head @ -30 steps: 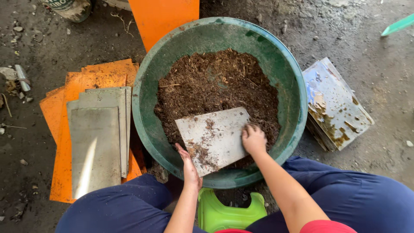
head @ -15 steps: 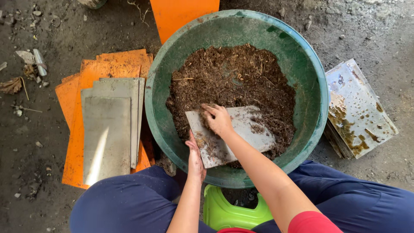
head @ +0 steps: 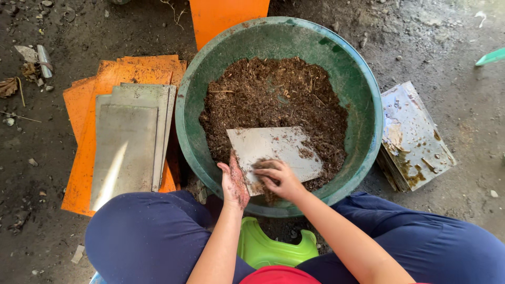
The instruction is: The person sits on a low stool and repeatedly scrubs rectangular metal sheets with soil from a green basin, flipping each sheet to clean both sides. The cleaned sheets are stacked to the right of the basin.
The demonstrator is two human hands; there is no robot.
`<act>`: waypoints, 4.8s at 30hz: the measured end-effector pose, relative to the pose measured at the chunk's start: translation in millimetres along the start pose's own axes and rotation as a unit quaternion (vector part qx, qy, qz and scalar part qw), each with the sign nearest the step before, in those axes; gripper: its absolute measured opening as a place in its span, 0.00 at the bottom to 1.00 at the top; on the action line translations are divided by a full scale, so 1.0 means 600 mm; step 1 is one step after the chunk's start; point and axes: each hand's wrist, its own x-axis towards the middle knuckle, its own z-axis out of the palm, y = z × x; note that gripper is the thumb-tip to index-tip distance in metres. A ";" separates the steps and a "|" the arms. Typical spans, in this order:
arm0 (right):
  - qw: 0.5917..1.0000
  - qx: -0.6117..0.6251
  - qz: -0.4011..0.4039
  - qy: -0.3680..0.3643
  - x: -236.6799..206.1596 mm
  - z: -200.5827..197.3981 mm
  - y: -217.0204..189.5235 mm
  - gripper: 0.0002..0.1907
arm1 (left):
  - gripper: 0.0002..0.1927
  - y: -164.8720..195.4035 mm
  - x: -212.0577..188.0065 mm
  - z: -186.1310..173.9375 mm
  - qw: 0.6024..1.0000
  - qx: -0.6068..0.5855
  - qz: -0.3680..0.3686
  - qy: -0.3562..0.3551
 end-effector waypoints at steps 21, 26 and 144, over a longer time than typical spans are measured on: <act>0.999 -0.045 -0.010 -0.012 -0.021 -0.008 -0.017 0.14 | 0.58 0.010 0.020 0.040 0.995 0.078 -0.016 0.059; 0.985 -0.077 0.148 -0.035 -0.015 -0.022 -0.009 0.13 | 0.58 0.007 0.022 0.041 0.995 0.087 0.012 0.036; 0.843 -0.351 0.238 -0.330 0.328 0.060 0.183 0.45 | 0.20 0.252 -0.089 0.059 0.617 0.724 -0.020 0.307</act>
